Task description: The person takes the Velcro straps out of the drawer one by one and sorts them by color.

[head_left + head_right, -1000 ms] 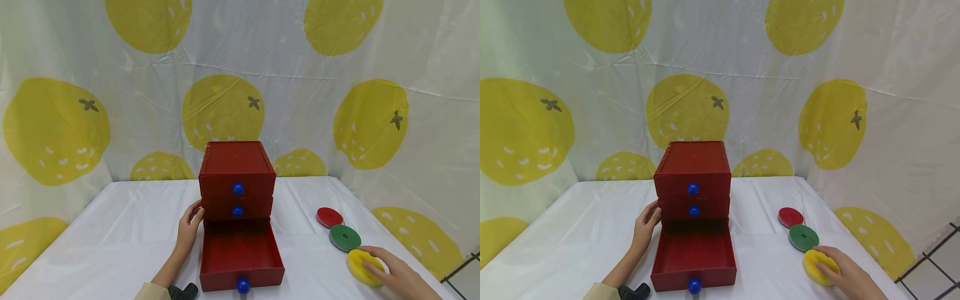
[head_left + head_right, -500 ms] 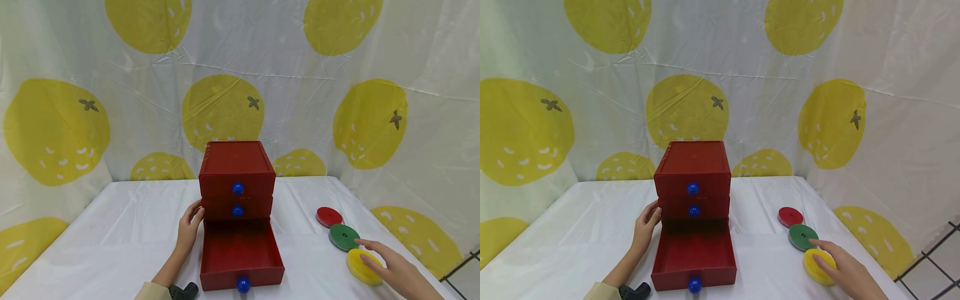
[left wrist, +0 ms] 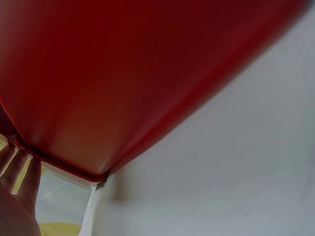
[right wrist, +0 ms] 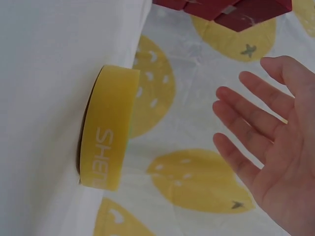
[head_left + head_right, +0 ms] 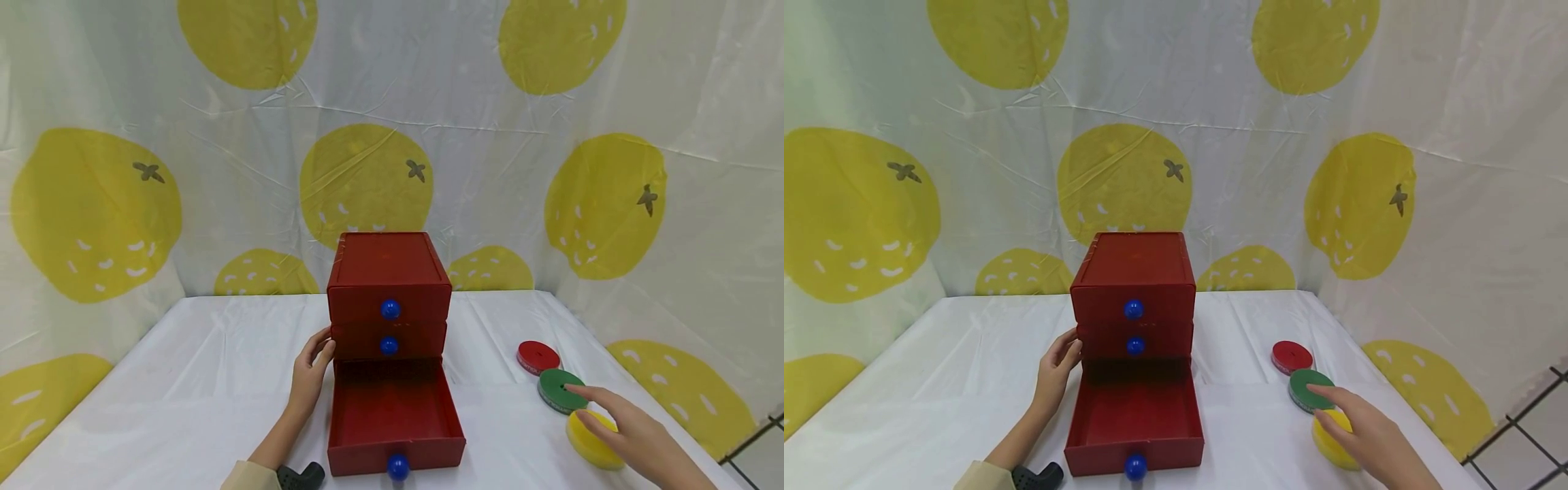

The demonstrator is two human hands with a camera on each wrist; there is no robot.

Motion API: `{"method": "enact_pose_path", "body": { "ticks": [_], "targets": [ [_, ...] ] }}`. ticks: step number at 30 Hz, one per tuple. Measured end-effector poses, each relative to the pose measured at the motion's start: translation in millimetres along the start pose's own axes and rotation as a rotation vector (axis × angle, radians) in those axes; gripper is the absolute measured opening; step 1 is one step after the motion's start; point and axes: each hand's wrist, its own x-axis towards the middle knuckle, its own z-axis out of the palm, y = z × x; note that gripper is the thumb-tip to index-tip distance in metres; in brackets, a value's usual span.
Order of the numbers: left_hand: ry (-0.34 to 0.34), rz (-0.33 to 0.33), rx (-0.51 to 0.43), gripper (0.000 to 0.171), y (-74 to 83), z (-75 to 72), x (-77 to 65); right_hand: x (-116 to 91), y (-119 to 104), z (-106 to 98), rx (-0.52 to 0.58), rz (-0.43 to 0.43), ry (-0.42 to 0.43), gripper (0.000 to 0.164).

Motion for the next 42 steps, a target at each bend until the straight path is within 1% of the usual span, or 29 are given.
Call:
{"method": "enact_pose_path", "body": {
  "ticks": [3,6,11,14,22,25,27,28,30,34,35,37,40,42],
  "targets": [
    [-0.002,0.003,-0.007,0.037,0.2,-0.1,0.3,3.0,-5.6,0.6,0.009,-0.022,0.012,0.043],
    [-0.002,0.009,-0.008,0.036,-0.4,0.2,0.6,5.9,-11.2,1.4,0.011,-0.06,0.049,0.042],
    [-0.005,0.01,-0.013,0.035,-1.4,0.1,0.2,7.5,-19.9,3.8,-0.015,-0.142,0.146,0.041],
    [-0.011,-0.002,-0.019,0.035,1.0,-0.1,-0.5,8.8,-25.9,5.1,-0.034,-0.198,0.206,0.042],
    [-0.016,-0.016,0.006,0.036,27.3,1.9,-9.6,16.9,-40.1,9.1,-0.064,-0.328,0.305,0.05],
    [-0.012,-0.032,-0.005,0.036,29.1,2.4,-10.0,19.9,-43.8,11.2,-0.053,-0.381,0.339,0.055],
    [-0.012,-0.031,-0.008,0.036,28.8,2.4,-10.2,22.0,-46.3,12.1,-0.041,-0.418,0.356,0.058],
    [-0.011,-0.023,-0.009,0.036,24.4,2.3,-9.0,22.9,-47.6,12.4,-0.032,-0.439,0.367,0.058],
    [-0.011,-0.021,-0.007,0.036,22.6,2.2,-8.9,25.1,-50.4,13.5,-0.019,-0.475,0.385,0.06],
    [-0.011,-0.008,-0.007,0.035,6.6,1.3,-4.7,29.6,-56.9,15.0,-0.001,-0.566,0.425,0.061],
    [-0.012,-0.012,-0.005,0.036,6.5,1.2,-4.7,30.7,-58.6,15.5,-0.004,-0.58,0.429,0.061],
    [-0.011,-0.009,-0.007,0.035,-0.6,0.6,-2.3,33.0,-62.0,16.0,-0.011,-0.609,0.434,0.06],
    [-0.006,-0.011,-0.011,0.035,1.5,0.3,-1.9,37.4,-67.3,17.6,-0.022,-0.648,0.437,0.052],
    [-0.004,-0.01,-0.016,0.035,7.3,0.5,-2.7,40.5,-70.8,19.1,-0.035,-0.67,0.439,0.045]
  ]
}}
